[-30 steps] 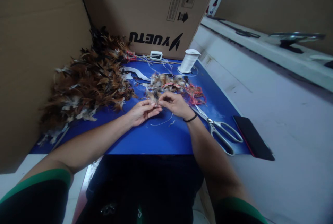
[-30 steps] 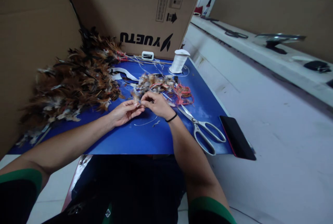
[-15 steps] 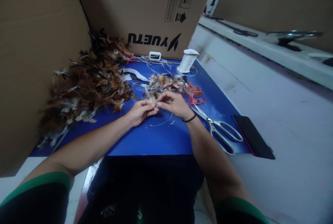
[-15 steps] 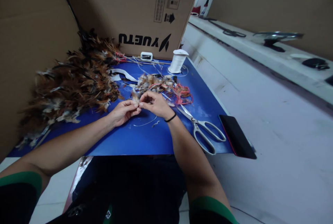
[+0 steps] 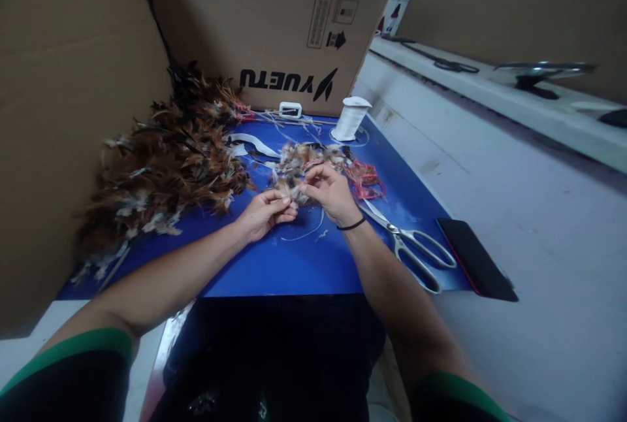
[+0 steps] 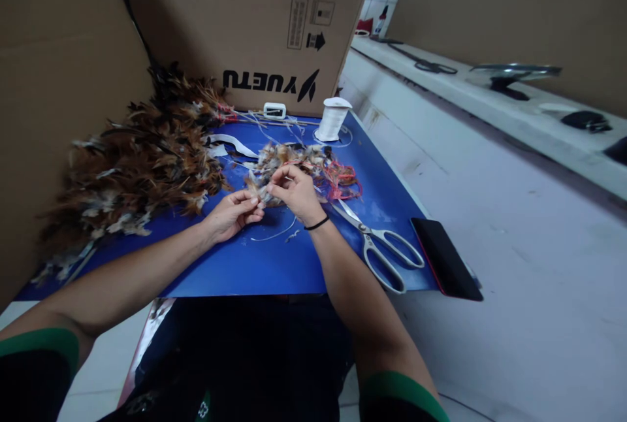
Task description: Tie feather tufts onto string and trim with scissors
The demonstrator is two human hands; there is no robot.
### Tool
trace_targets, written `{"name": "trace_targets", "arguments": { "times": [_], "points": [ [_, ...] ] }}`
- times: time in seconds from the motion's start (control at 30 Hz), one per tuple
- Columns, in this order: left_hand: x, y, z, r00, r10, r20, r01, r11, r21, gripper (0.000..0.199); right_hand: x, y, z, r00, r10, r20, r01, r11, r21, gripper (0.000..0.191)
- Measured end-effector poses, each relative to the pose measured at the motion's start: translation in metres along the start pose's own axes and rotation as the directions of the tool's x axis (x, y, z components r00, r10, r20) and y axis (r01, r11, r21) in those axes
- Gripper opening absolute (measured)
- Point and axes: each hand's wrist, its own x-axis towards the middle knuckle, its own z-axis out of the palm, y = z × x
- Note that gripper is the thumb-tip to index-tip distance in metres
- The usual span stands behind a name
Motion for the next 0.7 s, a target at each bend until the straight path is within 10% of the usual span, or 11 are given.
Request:
{"name": "trace_targets", "arguments": {
  "times": [0.2, 0.7],
  "points": [
    [0.001, -0.001, 0.001, 0.999, -0.002, -0.032, 0.002, 1.000, -0.024, 0.012, -0.003, 0.000, 0.002, 0.993, 0.083, 0.085, -0.093, 0.988, 0.127, 0.031],
    [-0.001, 0.001, 0.002, 0.999, 0.020, -0.035, -0.020, 1.000, 0.000, 0.016, -0.003, -0.002, -0.009, 0.936, 0.095, 0.340, -0.005, 0.967, -0.256, 0.020]
  ]
}}
